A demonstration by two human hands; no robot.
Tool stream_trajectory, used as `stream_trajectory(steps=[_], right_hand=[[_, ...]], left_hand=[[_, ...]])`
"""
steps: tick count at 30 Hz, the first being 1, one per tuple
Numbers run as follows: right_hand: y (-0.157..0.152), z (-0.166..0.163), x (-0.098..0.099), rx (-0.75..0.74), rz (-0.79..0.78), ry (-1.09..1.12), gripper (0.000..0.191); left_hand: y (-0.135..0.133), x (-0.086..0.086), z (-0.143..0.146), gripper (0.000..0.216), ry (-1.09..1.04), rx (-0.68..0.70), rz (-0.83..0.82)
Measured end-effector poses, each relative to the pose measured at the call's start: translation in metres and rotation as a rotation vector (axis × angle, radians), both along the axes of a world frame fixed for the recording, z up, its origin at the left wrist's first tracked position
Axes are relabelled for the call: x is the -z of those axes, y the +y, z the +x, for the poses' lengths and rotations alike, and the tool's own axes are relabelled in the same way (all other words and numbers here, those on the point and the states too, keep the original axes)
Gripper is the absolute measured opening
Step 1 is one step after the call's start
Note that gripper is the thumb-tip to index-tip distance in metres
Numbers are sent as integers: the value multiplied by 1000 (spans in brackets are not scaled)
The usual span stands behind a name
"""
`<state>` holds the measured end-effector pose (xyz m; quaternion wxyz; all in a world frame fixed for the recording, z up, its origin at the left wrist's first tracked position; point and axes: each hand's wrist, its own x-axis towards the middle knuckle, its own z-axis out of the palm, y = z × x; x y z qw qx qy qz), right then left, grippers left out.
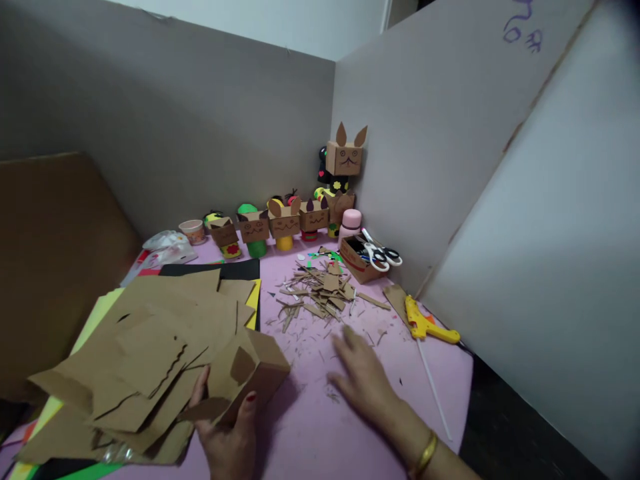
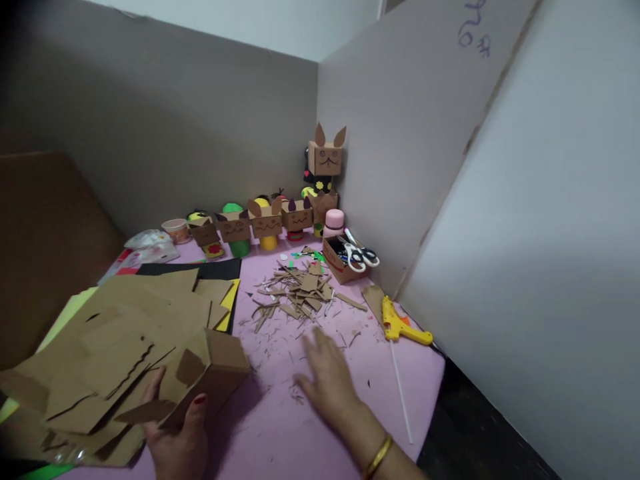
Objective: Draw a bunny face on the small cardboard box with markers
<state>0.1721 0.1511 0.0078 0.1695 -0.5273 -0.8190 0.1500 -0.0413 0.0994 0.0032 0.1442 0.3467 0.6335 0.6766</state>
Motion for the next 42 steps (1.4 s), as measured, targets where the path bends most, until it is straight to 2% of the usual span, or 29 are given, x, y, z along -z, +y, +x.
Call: stream_trajectory(steps=[2,5,7,10,13,15,18,21,25,28,30,33,36,38,42], right_hand=[[4,15,5,133,-17,-11,46],[15,25,7,118,-45,-12,12],[25,22,5,96,-37,1,8],[49,20,-5,159,40,40,16],[77,27,-14,305,158,72,29],[90,33,-14,391,189,64,33],[99,36,-8,408,168,44,30],[97,34,-7,389,142,45,33],[76,44,-9,466,66,27,35],[53,49,-3,504,-41,10,52],[44,45,4,467,-81,36,50],[48,31,8,368,-77,148,31],[54,16,3,255,-28,301,48],[45,7,-2,108,-33,383,55],[2,-5,-6,-337,-172,420,43]], left_hand=[[0,-2,1,81,-2,8,-13],[1,-4,4,86,2,26,-29],[1,-6,5,91,3,30,-38],[0,-8,4,95,-9,28,-50],[-2,-10,3,92,-9,14,-49],[-2,-9,2,90,-3,17,-49],[-2,-7,3,84,-2,43,-55],[-1,-5,4,82,-12,75,-55],[-1,-4,4,85,-32,78,-64],[-1,-4,6,86,-45,76,-68],[-1,-4,8,87,-53,102,-72],[-1,-1,10,87,-52,142,-76],[-3,1,6,83,-21,75,-44],[-4,0,1,80,-2,-9,-1],[-4,-5,-7,75,4,-100,68]])
